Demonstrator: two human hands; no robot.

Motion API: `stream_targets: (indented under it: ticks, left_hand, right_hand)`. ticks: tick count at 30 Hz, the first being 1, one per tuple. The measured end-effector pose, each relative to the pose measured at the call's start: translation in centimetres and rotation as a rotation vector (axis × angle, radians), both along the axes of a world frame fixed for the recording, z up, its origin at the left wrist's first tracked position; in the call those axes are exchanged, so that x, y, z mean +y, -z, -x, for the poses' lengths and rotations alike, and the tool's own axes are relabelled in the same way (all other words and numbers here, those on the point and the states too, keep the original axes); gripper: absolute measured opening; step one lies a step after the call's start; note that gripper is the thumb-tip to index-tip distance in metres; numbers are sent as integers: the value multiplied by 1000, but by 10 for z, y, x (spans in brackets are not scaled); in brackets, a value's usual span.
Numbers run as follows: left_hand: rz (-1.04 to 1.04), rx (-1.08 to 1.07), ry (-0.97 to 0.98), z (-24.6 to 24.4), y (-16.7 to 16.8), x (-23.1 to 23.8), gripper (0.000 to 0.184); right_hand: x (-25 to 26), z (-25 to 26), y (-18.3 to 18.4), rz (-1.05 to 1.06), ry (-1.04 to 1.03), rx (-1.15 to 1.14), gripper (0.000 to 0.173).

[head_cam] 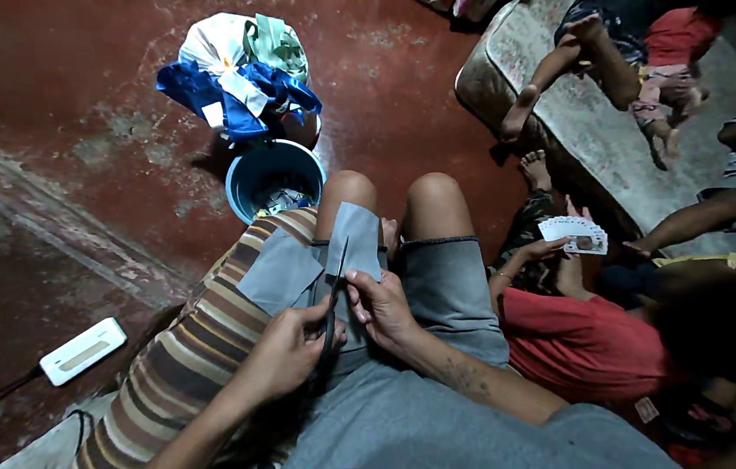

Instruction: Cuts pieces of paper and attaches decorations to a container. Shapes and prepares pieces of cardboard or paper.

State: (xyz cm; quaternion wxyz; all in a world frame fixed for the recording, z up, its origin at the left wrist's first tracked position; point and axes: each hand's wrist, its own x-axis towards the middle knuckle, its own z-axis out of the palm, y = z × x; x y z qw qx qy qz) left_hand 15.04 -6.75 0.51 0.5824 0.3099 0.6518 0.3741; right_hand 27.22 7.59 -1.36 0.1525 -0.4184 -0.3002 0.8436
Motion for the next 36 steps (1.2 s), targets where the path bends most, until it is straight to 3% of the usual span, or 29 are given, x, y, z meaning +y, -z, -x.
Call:
stream_targets:
  ticks: [17, 21, 28, 33, 36]
  left_hand:
    - [29, 15, 25, 6, -3, 5, 56]
    - [6, 17, 14, 5, 0, 2, 56]
    - [-57, 22, -60, 1, -6, 2, 51]
    - [-86, 39, -116, 5, -1, 2, 50]
    - [-44, 5, -111, 0, 2, 2, 54]
  right_hand:
    - [1, -4, 5, -21, -44, 43, 9]
    - [14, -13, 6, -145, -198, 85, 18]
    - [11, 8, -5, -371, -68, 8, 18]
    - [18, 22, -6, -405, -85, 44, 34]
    - [17, 15, 2, -371, -103, -4, 27]
